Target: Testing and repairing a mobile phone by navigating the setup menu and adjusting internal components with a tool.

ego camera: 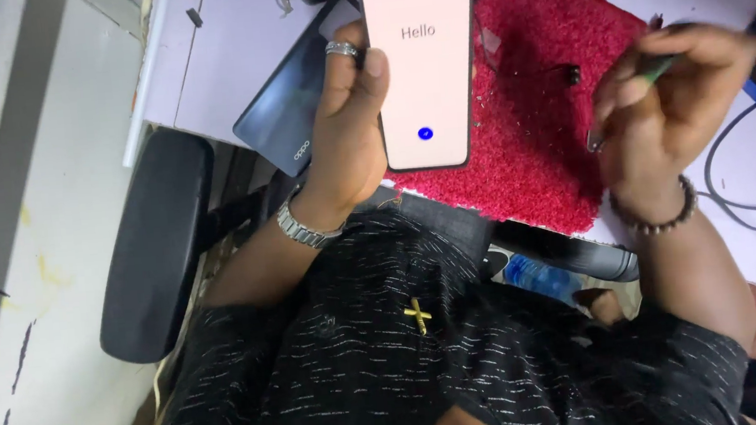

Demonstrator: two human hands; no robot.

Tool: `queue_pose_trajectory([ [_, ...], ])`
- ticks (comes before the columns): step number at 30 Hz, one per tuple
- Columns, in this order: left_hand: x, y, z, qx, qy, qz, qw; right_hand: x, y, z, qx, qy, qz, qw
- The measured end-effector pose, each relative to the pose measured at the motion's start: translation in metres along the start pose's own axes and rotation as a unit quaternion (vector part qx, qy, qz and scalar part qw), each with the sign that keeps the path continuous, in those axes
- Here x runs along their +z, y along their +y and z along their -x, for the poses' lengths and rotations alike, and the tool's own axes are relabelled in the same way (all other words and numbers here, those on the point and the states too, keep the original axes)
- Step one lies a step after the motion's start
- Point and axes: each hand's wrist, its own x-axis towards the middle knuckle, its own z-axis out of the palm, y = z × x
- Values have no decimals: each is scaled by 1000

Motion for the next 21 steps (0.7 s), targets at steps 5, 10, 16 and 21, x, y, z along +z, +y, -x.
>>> queue_pose_trajectory([
  [5,6,9,3,-26,25,37,999,36,-39,9,120,-123,81,982],
  [10,12,12,1,13,1,-6,1000,51,-41,10,145,-202,64,966],
  [16,26,27,-3,-37,52,-16,998,53,-41,11,143,-199,70,967],
  [21,24,24,-4,-32,43,10,998,54,-39,11,184,-191,35,964],
])
